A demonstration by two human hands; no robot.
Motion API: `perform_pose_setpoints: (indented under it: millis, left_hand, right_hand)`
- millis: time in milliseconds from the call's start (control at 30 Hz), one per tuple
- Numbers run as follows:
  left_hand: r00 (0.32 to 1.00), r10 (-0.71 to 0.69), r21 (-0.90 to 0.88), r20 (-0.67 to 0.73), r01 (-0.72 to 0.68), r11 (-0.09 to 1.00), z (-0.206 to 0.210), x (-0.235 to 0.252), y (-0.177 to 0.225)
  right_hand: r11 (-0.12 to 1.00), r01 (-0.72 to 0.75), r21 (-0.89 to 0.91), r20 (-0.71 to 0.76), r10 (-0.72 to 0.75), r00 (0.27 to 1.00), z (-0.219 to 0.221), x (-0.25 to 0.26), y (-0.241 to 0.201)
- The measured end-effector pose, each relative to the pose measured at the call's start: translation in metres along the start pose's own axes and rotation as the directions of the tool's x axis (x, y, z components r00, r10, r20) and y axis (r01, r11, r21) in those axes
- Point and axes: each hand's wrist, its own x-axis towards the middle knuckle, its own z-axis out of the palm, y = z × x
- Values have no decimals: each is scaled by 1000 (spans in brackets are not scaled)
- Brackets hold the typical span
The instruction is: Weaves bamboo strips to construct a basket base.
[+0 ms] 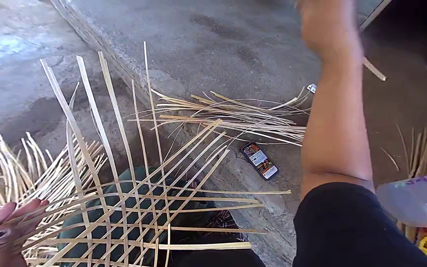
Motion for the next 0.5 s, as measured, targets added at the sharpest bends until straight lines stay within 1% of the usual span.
perform_pose_setpoints:
  millis: [33,67,100,133,167,200,233,267,300,333,367,433,500]
  left_hand:
    - [1000,4,3,2,-4,1000,-1,0,-1]
    - [1000,2,10,-3,-2,1000,-2,-1,0]
    - [1000,-6,17,-7,6,1000,-1,-1,1]
    - [1000,-13,22,-11,13,1000,1,-1,3]
    - [1000,-21,25,-16,22,999,2,0,4]
    - [999,-30,29,-16,30,999,3,1,5]
    - [999,-36,28,-11,37,999,4,2,5]
    - [999,-36,29,-2,37,999,5,4,5]
    - [999,-35,26,11,35,999,6,6,4]
    - [999,-35,28,24,34,999,8,8,4]
    - [999,-35,32,36,34,999,8,10,3]
    - [998,-35,43,44,34,999,9,14,0]
    - [999,-36,42,27,35,998,9,15,-2]
  right_hand:
    - [999,31,-9,165,-30,986,13,-4,16]
    - [999,45,-11,310,-40,950,30,-11,40]
    - [999,20,-40,435,0,900,50,-21,67]
    - [995,-19,-98,541,70,838,71,-33,94]
    - [982,-62,-177,615,160,772,92,-44,120]
    - [955,-113,-274,651,271,709,112,-55,142]
    - [913,-166,-373,639,383,668,129,-64,160]
    - [863,-237,-446,585,481,652,141,-72,168]
    - [828,-317,-463,505,540,673,148,-77,169]
    - [818,-380,-432,421,555,717,155,-81,171]
    - [827,-413,-382,350,543,764,164,-81,173]
    - [867,-402,-293,287,481,828,183,-75,181]
    - [894,-364,-259,300,433,850,204,-66,192]
